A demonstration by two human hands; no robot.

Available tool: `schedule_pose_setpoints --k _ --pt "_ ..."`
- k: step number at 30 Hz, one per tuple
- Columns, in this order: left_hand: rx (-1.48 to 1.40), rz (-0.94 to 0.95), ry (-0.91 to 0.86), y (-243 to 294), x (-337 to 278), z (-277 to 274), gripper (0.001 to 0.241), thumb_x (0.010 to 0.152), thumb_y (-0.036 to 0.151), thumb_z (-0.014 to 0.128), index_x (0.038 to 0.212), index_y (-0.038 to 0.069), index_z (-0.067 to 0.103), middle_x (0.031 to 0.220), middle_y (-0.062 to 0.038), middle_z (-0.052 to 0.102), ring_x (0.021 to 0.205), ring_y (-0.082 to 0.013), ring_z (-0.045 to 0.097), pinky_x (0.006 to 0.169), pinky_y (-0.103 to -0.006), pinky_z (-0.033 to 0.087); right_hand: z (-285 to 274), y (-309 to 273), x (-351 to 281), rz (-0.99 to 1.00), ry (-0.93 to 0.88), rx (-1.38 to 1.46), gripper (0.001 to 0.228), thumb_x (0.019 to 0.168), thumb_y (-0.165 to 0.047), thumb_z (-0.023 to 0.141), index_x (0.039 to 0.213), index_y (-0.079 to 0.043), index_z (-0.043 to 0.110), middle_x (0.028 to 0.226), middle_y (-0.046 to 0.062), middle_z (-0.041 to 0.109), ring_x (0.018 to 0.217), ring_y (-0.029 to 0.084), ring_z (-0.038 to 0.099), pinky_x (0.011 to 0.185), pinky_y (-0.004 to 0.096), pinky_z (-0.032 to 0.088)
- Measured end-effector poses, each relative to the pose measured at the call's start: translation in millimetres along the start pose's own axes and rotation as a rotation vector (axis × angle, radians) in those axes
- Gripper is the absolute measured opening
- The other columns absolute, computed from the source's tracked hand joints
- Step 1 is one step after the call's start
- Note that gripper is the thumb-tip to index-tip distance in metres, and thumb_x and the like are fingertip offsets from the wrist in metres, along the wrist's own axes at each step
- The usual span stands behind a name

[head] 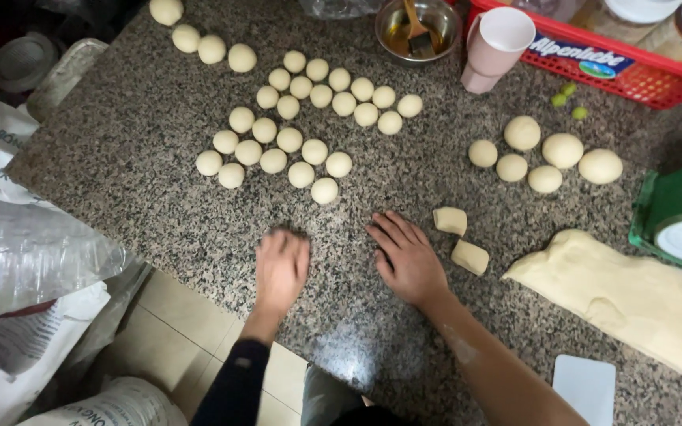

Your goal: Cutting dough into small portions, weighing them, and rolling them into balls.

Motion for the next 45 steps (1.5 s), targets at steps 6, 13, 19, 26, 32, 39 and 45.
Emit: schedule_pose_setpoints --k 6,13,19,26,32,39,45 --pt "-0.103 -0.001 0.211 56 -25 12 0.021 0.098 0.022 0.063 0.091 0.008 0.076 0.099 -0.009 0.067 0.096 -0.0265 0.058 0.086 -0.0435 0.047 -2 -2 -2 0.003 -0.014 -0.013 0.048 0.097 -0.025 0.05 0.143 -0.011 0.057 0.155 0.012 0.05 0.149 0.031 0.039 0.12 0.051 0.03" --pt "-0.025 0.074 -0.017 -15 -23 13 0.023 0.095 0.026 0.063 0.088 0.008 0.076 0.099 -0.012 0.068 0.094 -0.0258 0.06 0.087 -0.0392 0.053 3 3 -1 0.022 -0.06 -0.024 0.048 0.097 -0.027 0.05 0.142 -0.011 0.056 0.156 0.011 0.048 0.149 0.03 0.037 0.12 0.052 0.029" --pt "0.028 -0.139 0.281 22 -4 18 0.034 0.106 0.029 0.057 0.096 0.002 0.074 0.109 -0.015 0.069 0.105 -0.0302 0.06 0.097 -0.047 0.051 1 0 -1 0.043 -0.077 -0.035 0.047 0.098 -0.027 0.048 0.142 -0.012 0.056 0.156 0.01 0.048 0.149 0.03 0.037 0.121 0.051 0.028" --pt "-0.092 0.077 0.136 3 -27 -13 0.022 0.093 0.028 0.068 0.092 0.007 0.074 0.113 -0.014 0.068 0.109 -0.0289 0.06 0.096 -0.0442 0.053 5 2 -1 0.011 -0.04 -0.052 0.047 0.099 -0.027 0.048 0.142 -0.011 0.057 0.155 0.011 0.049 0.148 0.03 0.038 0.121 0.052 0.029" --pt "-0.024 -0.144 0.173 21 -9 14 0.015 0.098 0.019 0.069 0.095 0.004 0.072 0.109 -0.014 0.066 0.103 -0.0283 0.059 0.093 -0.0453 0.051 1 -2 -2 0.012 -0.027 -0.043 0.047 0.097 -0.026 0.051 0.141 -0.011 0.058 0.154 0.011 0.051 0.148 0.03 0.039 0.12 0.051 0.03" --pt "-0.146 0.222 0.131 5 -44 -2 0.027 0.103 0.03 0.059 0.092 0.009 0.072 0.113 -0.012 0.068 0.11 -0.028 0.06 0.099 -0.042 0.052 2 0 -1 0.004 -0.013 -0.031 0.046 0.098 -0.025 0.051 0.14 -0.01 0.058 0.153 0.011 0.051 0.148 0.03 0.04 0.12 0.051 0.031" --pt "-0.017 -0.127 0.251 32 7 3 0.024 0.1 0.024 0.061 0.093 0.004 0.073 0.104 -0.012 0.068 0.103 -0.0291 0.059 0.095 -0.0456 0.048 3 1 -1 0.015 -0.036 -0.039 0.046 0.098 -0.027 0.051 0.14 -0.011 0.059 0.154 0.011 0.05 0.147 0.03 0.039 0.119 0.051 0.031"
Point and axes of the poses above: each hand's wrist, its own x-axis towards the middle knuckle, its own z-axis out of the palm, y = z × x, the point moved 1 cm from there along x, towards the middle knuckle
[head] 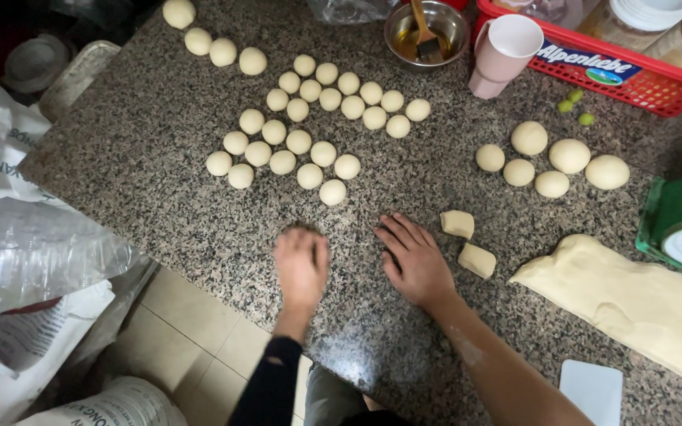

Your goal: Cutting dough into small portions, weighing them, and rolling them into balls.

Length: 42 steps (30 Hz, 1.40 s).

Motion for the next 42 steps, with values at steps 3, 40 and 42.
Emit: schedule_pose_setpoints --k 3,40,42 --pt "-0.071 0.023 -0.062 16 -45 -11 0.024 0.099 0.024 0.061 0.092 0.004 0.072 0.106 -0.012 0.067 0.103 -0.0276 0.06 0.094 -0.0441 0.051 -3 -1 0 0.008 -0.013 0.004 0.048 0.096 -0.027 0.051 0.141 -0.011 0.058 0.154 0.011 0.05 0.147 0.029 0.038 0.118 0.053 0.029" --pt "-0.027 0.06 -0.062 -33 -12 13 0.016 0.096 0.018 0.071 0.091 0.004 0.071 0.108 -0.016 0.067 0.104 -0.0308 0.059 0.093 -0.0482 0.049 0 -2 0 0.005 -0.011 -0.001 0.046 0.097 -0.026 0.052 0.141 -0.011 0.058 0.156 0.01 0.049 0.148 0.03 0.039 0.119 0.052 0.031" --pt "-0.094 -0.011 -0.015 -11 -27 19 0.012 0.101 0.017 0.067 0.097 0.007 0.073 0.108 -0.011 0.069 0.107 -0.0271 0.061 0.098 -0.0461 0.05 -4 -3 2 0.012 -0.018 0.003 0.049 0.096 -0.027 0.053 0.143 -0.012 0.058 0.155 0.011 0.049 0.147 0.031 0.038 0.119 0.053 0.031"
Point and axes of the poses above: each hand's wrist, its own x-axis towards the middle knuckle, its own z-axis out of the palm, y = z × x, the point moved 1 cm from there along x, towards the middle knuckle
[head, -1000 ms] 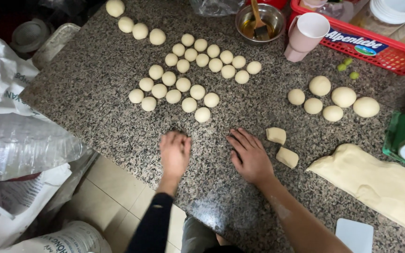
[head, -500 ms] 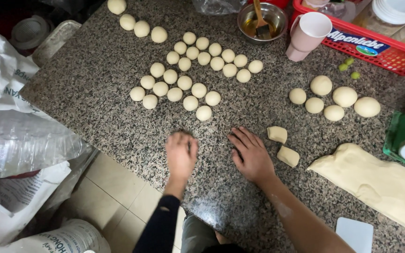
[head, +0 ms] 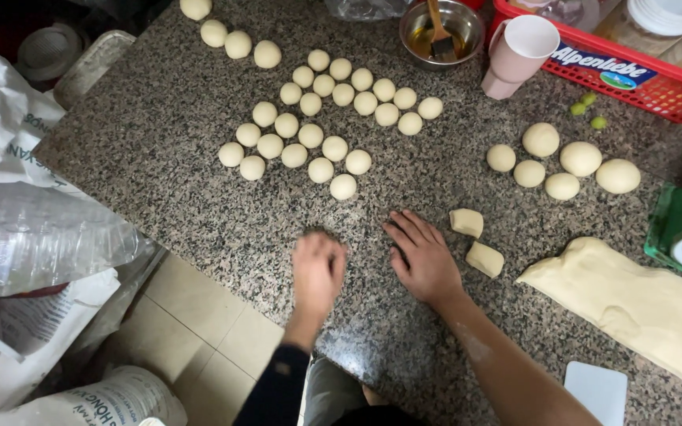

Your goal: Cutting dough into small portions, weighing them, and rolling them into balls.

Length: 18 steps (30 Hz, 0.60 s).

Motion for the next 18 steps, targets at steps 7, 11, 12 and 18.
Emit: schedule_pose_setpoints --k 7,11,12,18 --pt "-0.079 0.327 -0.086 -10 -10 -42 0.021 0.101 0.028 0.064 0.094 0.01 0.072 0.117 -0.011 0.068 0.115 -0.0295 0.06 0.104 -0.0441 0.051 3 2 -2 0.001 0.004 -0.002 0.047 0.096 -0.026 0.053 0.141 -0.012 0.058 0.155 0.009 0.049 0.148 0.029 0.039 0.118 0.053 0.031" --pt "0.102 0.009 -0.09 -4 15 -14 0.016 0.094 0.022 0.072 0.091 0.006 0.074 0.107 -0.013 0.068 0.102 -0.0279 0.059 0.092 -0.0444 0.049 2 1 -2 0.0 0.01 0.003 0.047 0.097 -0.027 0.052 0.141 -0.012 0.059 0.155 0.01 0.049 0.148 0.029 0.039 0.119 0.052 0.032" --pt "0.132 -0.019 0.022 0 13 -2 0.013 0.097 0.019 0.072 0.091 0.007 0.075 0.108 -0.012 0.069 0.103 -0.0264 0.06 0.094 -0.0436 0.05 2 1 -1 -0.004 0.012 -0.002 0.047 0.097 -0.027 0.052 0.141 -0.012 0.059 0.155 0.01 0.05 0.148 0.03 0.039 0.119 0.052 0.032" --pt "-0.077 0.279 -0.046 16 -37 -50 0.017 0.091 0.025 0.072 0.088 0.008 0.072 0.108 -0.01 0.069 0.109 -0.0271 0.061 0.097 -0.0419 0.051 6 6 -3 -0.021 0.022 -0.005 0.046 0.098 -0.027 0.051 0.141 -0.011 0.059 0.155 0.01 0.05 0.148 0.03 0.039 0.119 0.052 0.032"
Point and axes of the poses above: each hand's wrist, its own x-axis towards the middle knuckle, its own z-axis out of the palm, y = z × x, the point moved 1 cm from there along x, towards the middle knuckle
